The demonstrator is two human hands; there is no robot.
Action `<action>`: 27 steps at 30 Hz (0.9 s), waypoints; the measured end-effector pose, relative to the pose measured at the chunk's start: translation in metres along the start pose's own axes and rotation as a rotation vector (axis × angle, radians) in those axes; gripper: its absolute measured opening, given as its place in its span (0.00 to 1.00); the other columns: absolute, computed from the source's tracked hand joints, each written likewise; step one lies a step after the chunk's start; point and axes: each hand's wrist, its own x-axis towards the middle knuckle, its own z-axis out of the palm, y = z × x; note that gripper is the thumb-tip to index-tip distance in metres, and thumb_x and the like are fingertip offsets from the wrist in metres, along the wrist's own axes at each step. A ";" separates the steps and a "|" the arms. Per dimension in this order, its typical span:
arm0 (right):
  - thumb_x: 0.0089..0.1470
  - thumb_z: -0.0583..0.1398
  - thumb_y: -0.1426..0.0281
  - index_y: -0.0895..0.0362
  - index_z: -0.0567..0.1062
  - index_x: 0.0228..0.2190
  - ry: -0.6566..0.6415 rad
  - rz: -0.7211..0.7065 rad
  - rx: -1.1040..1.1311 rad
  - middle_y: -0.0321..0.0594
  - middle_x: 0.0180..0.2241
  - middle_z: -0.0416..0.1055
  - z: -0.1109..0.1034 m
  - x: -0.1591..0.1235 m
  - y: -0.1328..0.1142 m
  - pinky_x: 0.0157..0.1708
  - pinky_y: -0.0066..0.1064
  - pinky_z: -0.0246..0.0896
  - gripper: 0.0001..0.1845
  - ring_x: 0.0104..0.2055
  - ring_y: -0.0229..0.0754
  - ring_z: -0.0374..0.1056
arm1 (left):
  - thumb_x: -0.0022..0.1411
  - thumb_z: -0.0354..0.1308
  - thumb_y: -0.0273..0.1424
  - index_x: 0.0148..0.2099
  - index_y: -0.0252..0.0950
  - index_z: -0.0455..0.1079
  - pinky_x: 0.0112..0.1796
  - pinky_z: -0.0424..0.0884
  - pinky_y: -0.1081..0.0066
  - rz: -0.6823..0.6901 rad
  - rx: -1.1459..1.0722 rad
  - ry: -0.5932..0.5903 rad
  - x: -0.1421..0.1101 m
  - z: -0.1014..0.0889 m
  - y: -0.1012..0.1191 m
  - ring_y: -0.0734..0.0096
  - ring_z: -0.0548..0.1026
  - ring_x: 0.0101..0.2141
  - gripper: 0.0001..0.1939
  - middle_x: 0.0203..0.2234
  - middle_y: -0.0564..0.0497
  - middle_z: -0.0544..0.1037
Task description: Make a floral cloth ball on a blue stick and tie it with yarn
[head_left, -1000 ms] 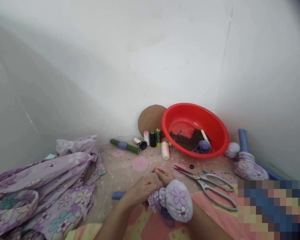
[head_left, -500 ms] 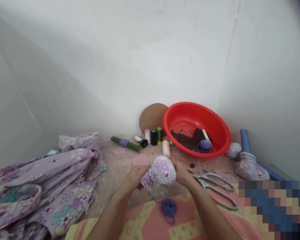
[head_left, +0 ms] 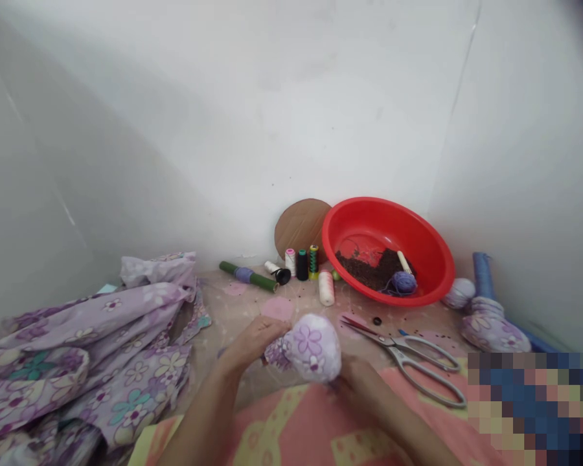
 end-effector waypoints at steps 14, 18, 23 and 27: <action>0.42 0.59 0.68 0.56 0.68 0.23 0.595 -0.022 1.135 0.32 0.20 0.56 -0.093 0.055 -0.032 0.16 0.24 0.46 0.05 0.18 0.30 0.49 | 0.55 0.46 0.34 0.34 0.34 0.74 0.22 0.56 0.79 0.180 0.177 -0.375 -0.008 0.004 0.019 0.78 0.62 0.20 0.16 0.17 0.53 0.70; 0.38 0.61 0.68 0.58 0.71 0.23 0.301 0.000 1.142 0.35 0.21 0.60 -0.089 0.059 -0.032 0.16 0.24 0.47 0.06 0.18 0.30 0.51 | 0.56 0.45 0.34 0.35 0.33 0.74 0.23 0.58 0.80 0.200 0.203 -0.397 -0.010 0.003 0.024 0.78 0.63 0.20 0.17 0.19 0.52 0.72; 0.39 0.61 0.68 0.60 0.73 0.24 -0.109 0.003 1.099 0.44 0.39 0.65 -0.065 0.053 -0.019 0.15 0.23 0.50 0.08 0.18 0.28 0.56 | 0.57 0.45 0.34 0.36 0.33 0.74 0.23 0.58 0.80 0.202 0.232 -0.409 -0.008 0.002 0.023 0.79 0.63 0.20 0.17 0.19 0.53 0.72; 0.39 0.61 0.69 0.62 0.72 0.23 -0.236 -0.014 1.092 0.47 0.46 0.61 -0.056 0.052 -0.014 0.14 0.22 0.52 0.07 0.17 0.27 0.60 | 0.57 0.45 0.35 0.36 0.34 0.74 0.22 0.56 0.81 0.231 0.294 -0.401 -0.006 0.003 0.018 0.80 0.60 0.19 0.18 0.16 0.55 0.67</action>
